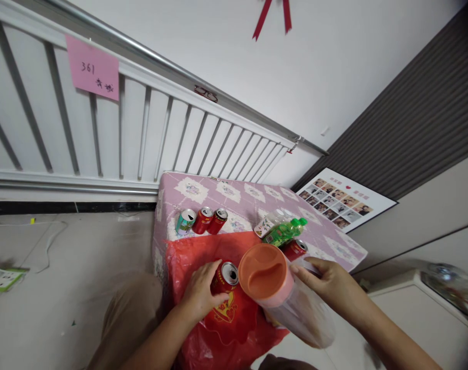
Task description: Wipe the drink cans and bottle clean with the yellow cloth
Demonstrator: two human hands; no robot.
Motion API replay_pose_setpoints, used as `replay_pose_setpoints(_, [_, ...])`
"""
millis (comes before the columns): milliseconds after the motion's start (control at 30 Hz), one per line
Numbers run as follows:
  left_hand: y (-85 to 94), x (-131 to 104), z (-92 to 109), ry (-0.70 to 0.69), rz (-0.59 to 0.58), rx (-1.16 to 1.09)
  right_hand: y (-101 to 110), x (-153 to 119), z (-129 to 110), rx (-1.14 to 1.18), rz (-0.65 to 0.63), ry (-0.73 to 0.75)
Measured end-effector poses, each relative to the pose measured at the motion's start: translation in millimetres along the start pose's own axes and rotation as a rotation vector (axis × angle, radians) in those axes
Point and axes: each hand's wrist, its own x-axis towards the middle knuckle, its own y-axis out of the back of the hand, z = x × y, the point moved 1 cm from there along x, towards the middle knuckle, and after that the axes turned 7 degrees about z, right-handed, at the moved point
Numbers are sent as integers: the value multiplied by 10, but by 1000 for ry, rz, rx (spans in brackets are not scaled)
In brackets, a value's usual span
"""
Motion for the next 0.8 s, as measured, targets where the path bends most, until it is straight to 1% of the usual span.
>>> replay_pose_setpoints(133, [-7,2,-11,-3,-5,3,-4,6,-23,-6,-5,20])
replay_pose_setpoints(500, [3,2,4,5,-6,8,13,10,-124,-55,0,-9])
replay_pose_setpoints(800, [6,2,5,0,-3,6,15,8,-65,-32,-14,11])
